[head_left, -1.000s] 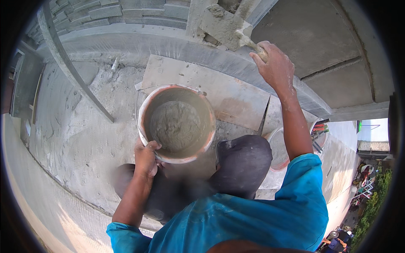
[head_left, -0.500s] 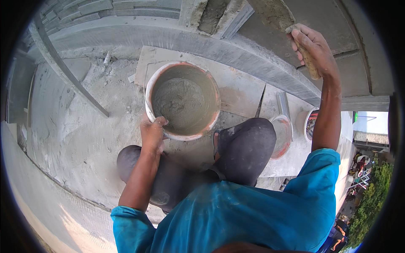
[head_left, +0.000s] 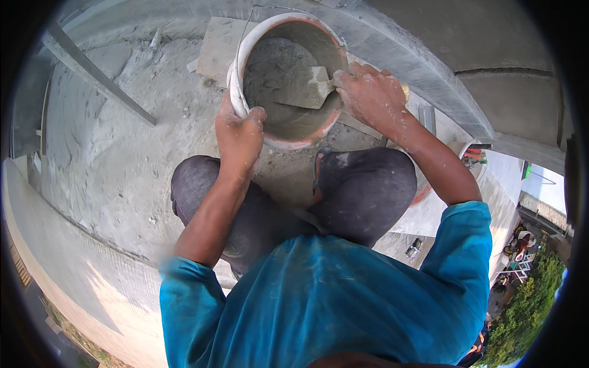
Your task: The person scoops cement from a bucket with a trowel and applies it to the gaps between roof tiles. They repeatedly smooth the cement into the joints and scrape excess material back into the bucket.
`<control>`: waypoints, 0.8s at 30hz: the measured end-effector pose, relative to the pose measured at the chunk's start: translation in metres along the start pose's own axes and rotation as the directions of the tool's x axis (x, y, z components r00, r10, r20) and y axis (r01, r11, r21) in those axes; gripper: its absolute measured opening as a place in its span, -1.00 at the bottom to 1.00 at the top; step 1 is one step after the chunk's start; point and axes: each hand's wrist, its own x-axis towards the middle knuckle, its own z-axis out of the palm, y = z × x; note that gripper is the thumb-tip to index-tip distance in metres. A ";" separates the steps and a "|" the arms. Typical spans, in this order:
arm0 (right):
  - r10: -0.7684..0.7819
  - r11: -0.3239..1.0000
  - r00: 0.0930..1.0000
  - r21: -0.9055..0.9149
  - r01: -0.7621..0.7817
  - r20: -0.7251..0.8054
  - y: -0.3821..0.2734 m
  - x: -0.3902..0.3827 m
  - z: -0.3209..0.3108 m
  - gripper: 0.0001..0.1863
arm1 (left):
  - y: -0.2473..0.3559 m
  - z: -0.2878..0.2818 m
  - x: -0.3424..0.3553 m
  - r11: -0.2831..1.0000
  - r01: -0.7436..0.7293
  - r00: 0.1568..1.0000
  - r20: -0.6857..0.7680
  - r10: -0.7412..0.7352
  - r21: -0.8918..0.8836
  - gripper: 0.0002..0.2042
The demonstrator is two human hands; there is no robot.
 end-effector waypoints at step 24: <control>0.052 0.417 0.966 0.873 -0.252 0.254 0.175 0.029 -0.132 -0.70 | -0.021 -0.016 0.018 0.957 0.163 0.984 -0.037 -0.176 -0.240 -0.37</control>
